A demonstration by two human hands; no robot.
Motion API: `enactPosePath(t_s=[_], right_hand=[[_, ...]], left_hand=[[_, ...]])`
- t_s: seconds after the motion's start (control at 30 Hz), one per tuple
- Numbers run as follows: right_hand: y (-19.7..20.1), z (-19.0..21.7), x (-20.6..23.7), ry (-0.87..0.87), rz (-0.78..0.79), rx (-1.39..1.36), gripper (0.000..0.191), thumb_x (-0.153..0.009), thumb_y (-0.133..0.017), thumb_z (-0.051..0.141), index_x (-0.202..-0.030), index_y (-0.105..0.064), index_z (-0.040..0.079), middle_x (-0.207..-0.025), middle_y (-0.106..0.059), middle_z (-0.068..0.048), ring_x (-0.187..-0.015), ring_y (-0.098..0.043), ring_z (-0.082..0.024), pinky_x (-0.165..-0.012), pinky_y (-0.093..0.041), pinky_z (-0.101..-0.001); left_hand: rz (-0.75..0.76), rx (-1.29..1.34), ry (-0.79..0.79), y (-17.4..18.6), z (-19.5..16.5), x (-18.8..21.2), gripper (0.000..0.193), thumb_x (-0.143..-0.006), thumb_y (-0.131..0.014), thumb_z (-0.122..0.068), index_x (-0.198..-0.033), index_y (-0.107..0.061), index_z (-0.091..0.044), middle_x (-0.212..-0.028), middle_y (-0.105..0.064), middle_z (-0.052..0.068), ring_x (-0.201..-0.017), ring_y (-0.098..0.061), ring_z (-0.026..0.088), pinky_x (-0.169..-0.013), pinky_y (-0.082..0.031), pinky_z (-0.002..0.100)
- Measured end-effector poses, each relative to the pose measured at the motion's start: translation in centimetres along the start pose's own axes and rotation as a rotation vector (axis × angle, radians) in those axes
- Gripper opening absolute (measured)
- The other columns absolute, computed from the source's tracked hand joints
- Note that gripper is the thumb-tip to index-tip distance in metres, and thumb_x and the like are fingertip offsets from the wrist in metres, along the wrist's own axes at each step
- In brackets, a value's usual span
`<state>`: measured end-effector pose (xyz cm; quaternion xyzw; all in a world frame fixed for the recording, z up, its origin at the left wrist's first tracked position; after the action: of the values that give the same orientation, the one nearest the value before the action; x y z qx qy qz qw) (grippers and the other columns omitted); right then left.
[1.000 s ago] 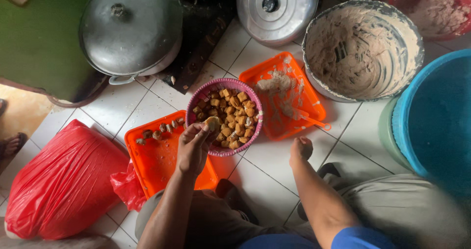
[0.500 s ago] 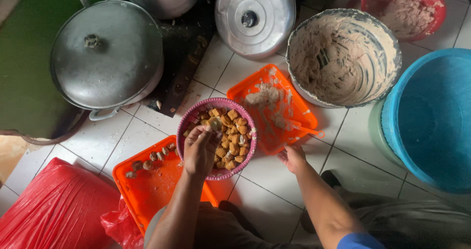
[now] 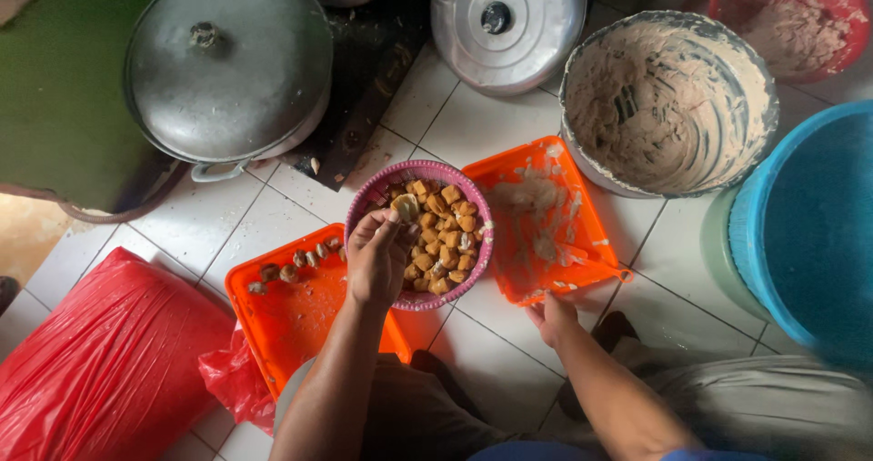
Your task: The person scoops a white paste from a tray using an orange spatula and fills small brown snack pieces held in the left hand. The filled snacks are placed into a pink basket. The process is repeated for multiple snack pieces.
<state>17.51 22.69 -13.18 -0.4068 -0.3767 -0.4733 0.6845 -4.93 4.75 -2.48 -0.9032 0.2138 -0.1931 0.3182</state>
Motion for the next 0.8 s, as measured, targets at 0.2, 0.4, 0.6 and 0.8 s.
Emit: enactPosePath(t_s=[0.2, 0.4, 0.6, 0.8], right_hand=[[-4.3, -3.3, 2.9, -0.071, 0.013, 0.253, 0.080, -0.086, -0.076, 0.055, -0.140, -0.049, 0.004, -0.124, -0.051, -0.017, -0.105, -0.059, -0.031, -0.088, -0.059, -0.0460], [-7.5, -3.0, 5.6, 0.016, 0.084, 0.345, 0.063, -0.092, -0.069, 0.052, -0.134, -0.046, 0.011, -0.131, -0.048, -0.014, -0.111, -0.057, -0.029, -0.086, -0.058, -0.0458], [-11.2, -2.6, 5.9, 0.237, 0.465, 0.426, 0.027, -0.095, -0.063, 0.020, -0.120, -0.058, 0.011, -0.109, -0.067, -0.005, -0.096, -0.065, -0.020, -0.079, -0.056, -0.0409], [-8.9, -4.2, 6.5, 0.235, 0.359, 0.465, 0.028, -0.096, -0.062, 0.023, -0.122, -0.054, 0.015, -0.120, -0.063, 0.004, -0.103, -0.062, -0.010, -0.082, -0.054, -0.0382]], left_hand=[[-0.012, 0.058, -0.074, 0.9, -2.1, 0.2, 0.004, -0.102, -0.064, -0.007, -0.098, -0.066, -0.005, -0.104, -0.071, 0.010, -0.098, -0.068, 0.020, -0.092, -0.057, 0.037], [-0.061, 0.008, -0.026, 1.1, -1.9, 1.9, 0.004, -0.098, -0.065, -0.008, -0.095, -0.066, -0.006, -0.105, -0.073, 0.011, -0.099, -0.070, 0.021, -0.091, -0.058, 0.038], [-0.123, -0.086, -0.025, 1.5, -0.2, 4.2, 0.006, -0.097, -0.069, -0.010, -0.099, -0.068, -0.004, -0.095, -0.071, 0.008, -0.086, -0.070, 0.017, -0.083, -0.059, 0.032], [-0.158, -0.234, 0.143, 2.3, 2.9, 7.1, 0.010, -0.098, -0.070, -0.011, -0.098, -0.068, -0.002, -0.090, -0.070, 0.009, -0.079, -0.067, 0.014, -0.073, -0.058, 0.027]])
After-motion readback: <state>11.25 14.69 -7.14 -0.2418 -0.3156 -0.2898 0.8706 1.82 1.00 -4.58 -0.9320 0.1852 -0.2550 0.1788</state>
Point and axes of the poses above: each hand's wrist, its own x-axis away from the middle knuckle, its own y-axis out of the back of the hand, z = x × y, the point moved 5 cm from there along -x, towards the middle knuckle
